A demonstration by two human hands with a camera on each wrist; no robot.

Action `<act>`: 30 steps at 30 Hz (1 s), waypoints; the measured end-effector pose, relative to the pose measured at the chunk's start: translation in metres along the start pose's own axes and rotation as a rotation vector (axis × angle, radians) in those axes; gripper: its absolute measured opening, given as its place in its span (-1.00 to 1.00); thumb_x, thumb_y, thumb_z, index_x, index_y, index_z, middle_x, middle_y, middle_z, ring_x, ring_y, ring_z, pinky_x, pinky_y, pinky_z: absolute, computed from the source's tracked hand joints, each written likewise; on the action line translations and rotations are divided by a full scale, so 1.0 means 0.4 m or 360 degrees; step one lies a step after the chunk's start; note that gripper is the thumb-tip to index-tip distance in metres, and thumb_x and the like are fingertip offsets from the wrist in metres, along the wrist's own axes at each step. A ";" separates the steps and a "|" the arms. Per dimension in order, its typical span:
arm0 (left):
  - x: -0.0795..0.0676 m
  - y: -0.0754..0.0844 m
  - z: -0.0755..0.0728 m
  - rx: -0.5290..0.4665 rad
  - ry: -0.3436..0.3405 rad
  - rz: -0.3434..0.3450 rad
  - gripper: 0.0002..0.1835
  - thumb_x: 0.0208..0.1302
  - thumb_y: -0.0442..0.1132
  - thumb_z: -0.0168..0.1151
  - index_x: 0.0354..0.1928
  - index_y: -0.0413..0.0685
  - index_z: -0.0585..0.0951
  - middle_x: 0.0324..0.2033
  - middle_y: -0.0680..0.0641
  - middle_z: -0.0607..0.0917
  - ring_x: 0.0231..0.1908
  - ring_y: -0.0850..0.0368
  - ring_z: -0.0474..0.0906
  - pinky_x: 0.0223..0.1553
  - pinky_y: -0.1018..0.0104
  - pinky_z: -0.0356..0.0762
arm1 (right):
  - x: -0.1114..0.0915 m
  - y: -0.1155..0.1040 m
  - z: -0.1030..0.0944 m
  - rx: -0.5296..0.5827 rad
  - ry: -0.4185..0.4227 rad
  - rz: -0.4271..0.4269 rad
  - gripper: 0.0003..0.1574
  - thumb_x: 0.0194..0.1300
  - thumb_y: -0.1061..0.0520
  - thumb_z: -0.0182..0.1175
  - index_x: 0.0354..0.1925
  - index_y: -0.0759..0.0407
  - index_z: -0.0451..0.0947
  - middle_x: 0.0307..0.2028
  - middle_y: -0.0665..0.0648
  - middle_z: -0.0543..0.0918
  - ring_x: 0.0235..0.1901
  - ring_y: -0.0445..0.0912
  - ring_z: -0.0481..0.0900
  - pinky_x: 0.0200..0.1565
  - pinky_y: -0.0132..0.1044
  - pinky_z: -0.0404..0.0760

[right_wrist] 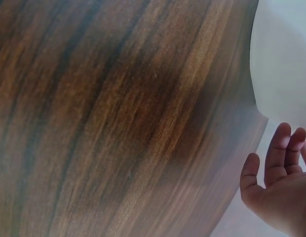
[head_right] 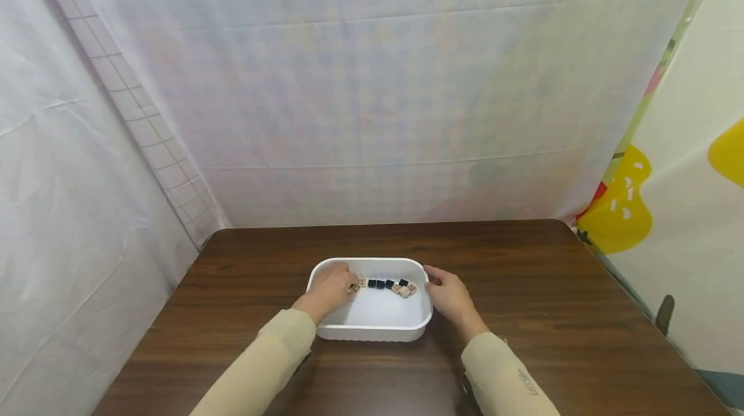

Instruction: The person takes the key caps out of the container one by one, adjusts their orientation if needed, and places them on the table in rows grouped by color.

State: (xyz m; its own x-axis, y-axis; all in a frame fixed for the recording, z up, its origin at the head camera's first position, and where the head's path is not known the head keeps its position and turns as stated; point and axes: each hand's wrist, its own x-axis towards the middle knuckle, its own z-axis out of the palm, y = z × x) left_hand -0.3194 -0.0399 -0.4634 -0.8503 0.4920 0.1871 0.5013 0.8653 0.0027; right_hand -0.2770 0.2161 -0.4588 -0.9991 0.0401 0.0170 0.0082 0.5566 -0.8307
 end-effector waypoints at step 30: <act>0.009 0.017 0.003 -0.0130 -0.0105 0.0180 -0.96 0.12 -0.15 0.42 -0.38 0.14 0.72 -0.43 0.11 0.42 -0.36 0.24 0.38 -0.33 0.41 0.39 | -0.005 -0.009 -0.002 0.0007 -0.0006 0.0025 -0.44 0.38 0.27 0.03 0.31 0.41 0.37 0.14 0.49 0.52 0.05 0.20 0.55 0.09 0.08 0.51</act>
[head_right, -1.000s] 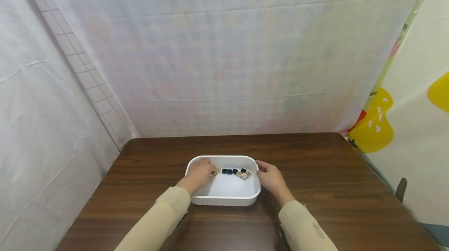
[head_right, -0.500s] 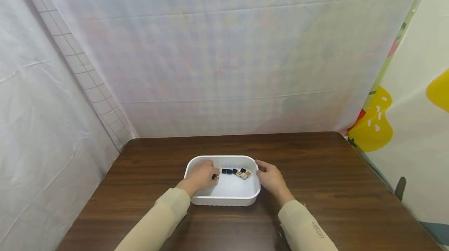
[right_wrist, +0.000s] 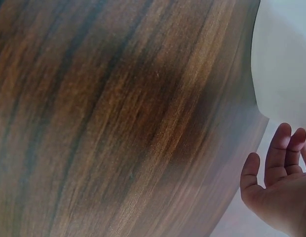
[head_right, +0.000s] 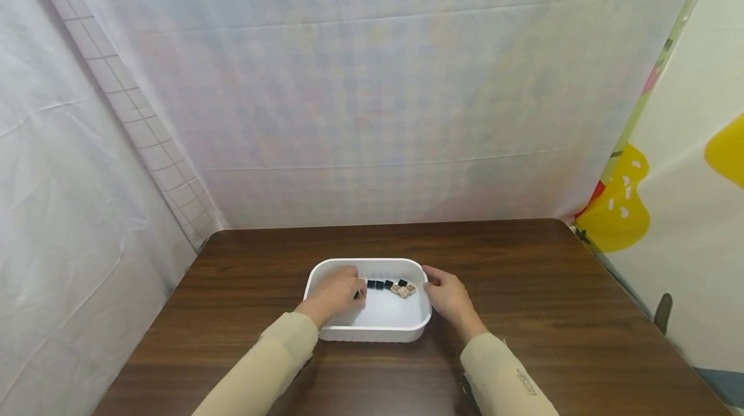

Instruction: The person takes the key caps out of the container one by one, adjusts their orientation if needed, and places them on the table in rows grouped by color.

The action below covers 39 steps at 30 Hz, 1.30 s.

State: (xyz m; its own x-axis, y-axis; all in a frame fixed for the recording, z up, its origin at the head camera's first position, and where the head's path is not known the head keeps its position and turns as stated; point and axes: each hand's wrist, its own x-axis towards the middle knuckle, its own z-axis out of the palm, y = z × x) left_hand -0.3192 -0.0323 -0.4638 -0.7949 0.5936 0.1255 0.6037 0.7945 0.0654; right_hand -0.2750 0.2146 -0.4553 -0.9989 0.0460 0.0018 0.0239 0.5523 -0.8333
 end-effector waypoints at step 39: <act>0.016 0.009 -0.036 -0.0754 0.0178 -0.0183 -0.93 0.34 -0.17 0.30 -0.24 0.02 0.67 -0.44 0.08 0.66 -0.48 0.28 0.50 -0.38 0.38 0.47 | 0.002 0.009 0.001 -0.0046 0.0017 -0.0030 -0.44 0.39 0.24 0.04 0.31 0.39 0.39 0.13 0.48 0.54 0.01 0.18 0.55 0.06 0.06 0.50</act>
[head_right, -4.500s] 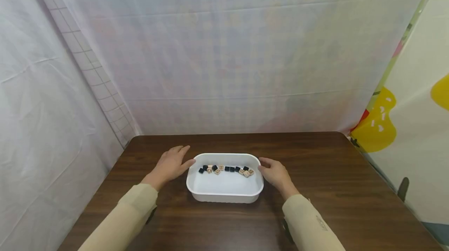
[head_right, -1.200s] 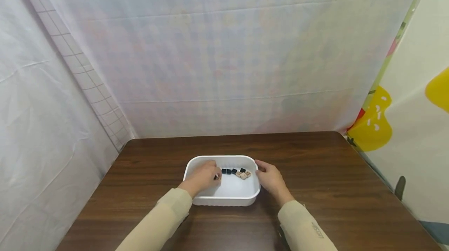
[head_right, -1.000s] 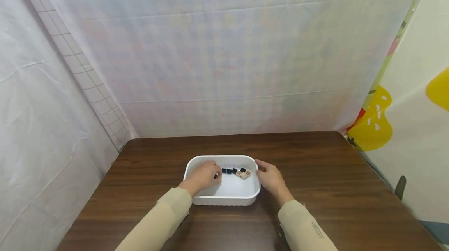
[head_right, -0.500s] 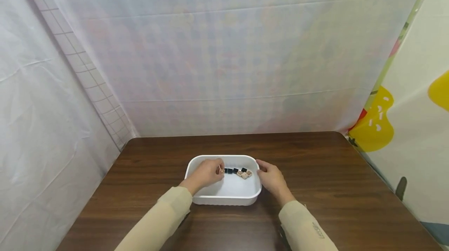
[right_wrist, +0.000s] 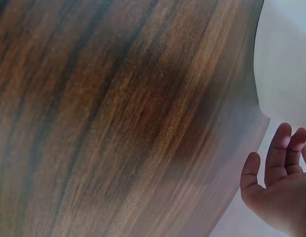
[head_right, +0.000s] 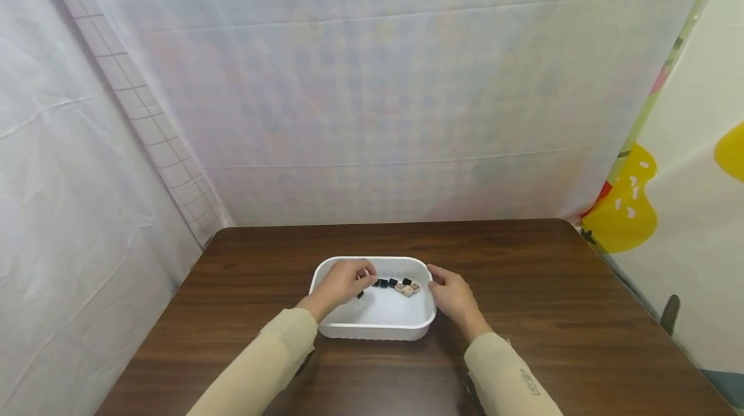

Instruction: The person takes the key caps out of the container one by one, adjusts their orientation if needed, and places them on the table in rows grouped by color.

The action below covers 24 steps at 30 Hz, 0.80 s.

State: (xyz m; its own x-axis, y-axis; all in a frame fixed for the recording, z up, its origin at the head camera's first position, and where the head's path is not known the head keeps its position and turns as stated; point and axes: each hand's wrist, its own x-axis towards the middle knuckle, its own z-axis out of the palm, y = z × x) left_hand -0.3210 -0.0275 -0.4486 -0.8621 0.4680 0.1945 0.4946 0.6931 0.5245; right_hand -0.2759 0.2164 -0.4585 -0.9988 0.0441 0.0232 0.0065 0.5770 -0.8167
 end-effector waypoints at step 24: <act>-0.057 -0.151 -0.138 -0.0327 0.0393 -0.0344 -0.79 0.24 -0.32 0.36 -0.09 -0.21 0.71 -0.29 -0.07 0.69 -0.22 0.03 0.58 -0.15 0.13 0.57 | 0.000 0.002 -0.010 0.0014 -0.0047 0.0059 -0.44 0.42 0.24 0.00 0.34 0.37 0.36 0.20 0.50 0.47 0.07 0.22 0.53 0.06 0.10 0.51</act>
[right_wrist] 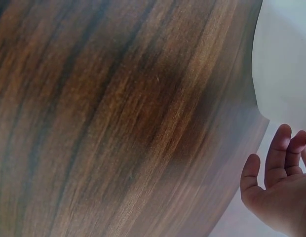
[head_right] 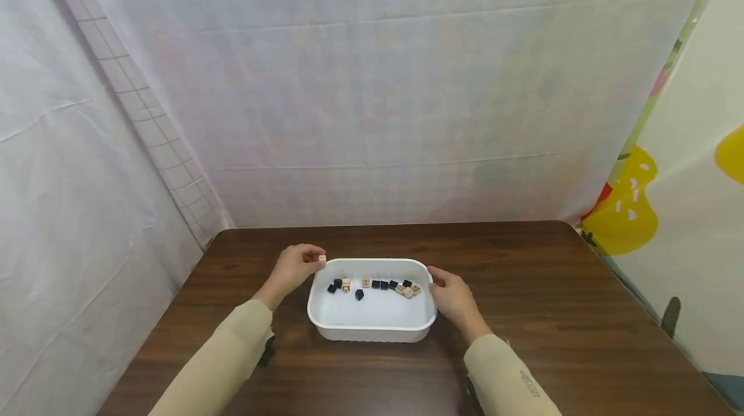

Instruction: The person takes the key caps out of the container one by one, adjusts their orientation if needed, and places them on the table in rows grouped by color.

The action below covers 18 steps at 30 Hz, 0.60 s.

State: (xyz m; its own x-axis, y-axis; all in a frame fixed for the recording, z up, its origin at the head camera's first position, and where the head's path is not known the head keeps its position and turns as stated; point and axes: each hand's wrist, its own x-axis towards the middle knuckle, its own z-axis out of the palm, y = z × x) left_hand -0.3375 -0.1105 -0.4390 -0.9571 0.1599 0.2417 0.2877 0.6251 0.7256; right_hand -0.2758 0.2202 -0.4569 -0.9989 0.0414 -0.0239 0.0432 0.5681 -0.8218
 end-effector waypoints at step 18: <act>-0.047 -0.138 -0.027 0.0204 -0.0190 -0.0035 -0.90 0.13 -0.34 0.43 -0.32 -0.20 0.71 -0.50 0.02 0.62 -0.41 0.16 0.50 -0.29 0.22 0.51 | -0.004 -0.002 0.001 0.0021 -0.0029 0.0044 -0.43 0.45 0.23 -0.03 0.37 0.36 0.32 0.25 0.51 0.42 0.11 0.26 0.51 0.07 0.13 0.52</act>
State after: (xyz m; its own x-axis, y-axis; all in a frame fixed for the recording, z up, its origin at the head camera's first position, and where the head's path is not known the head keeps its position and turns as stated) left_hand -0.3349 -0.1564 -0.4767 -0.9627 0.2298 0.1430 0.2671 0.7206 0.6399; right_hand -0.2741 0.2195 -0.4564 -0.9975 0.0420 -0.0568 0.0706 0.5562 -0.8281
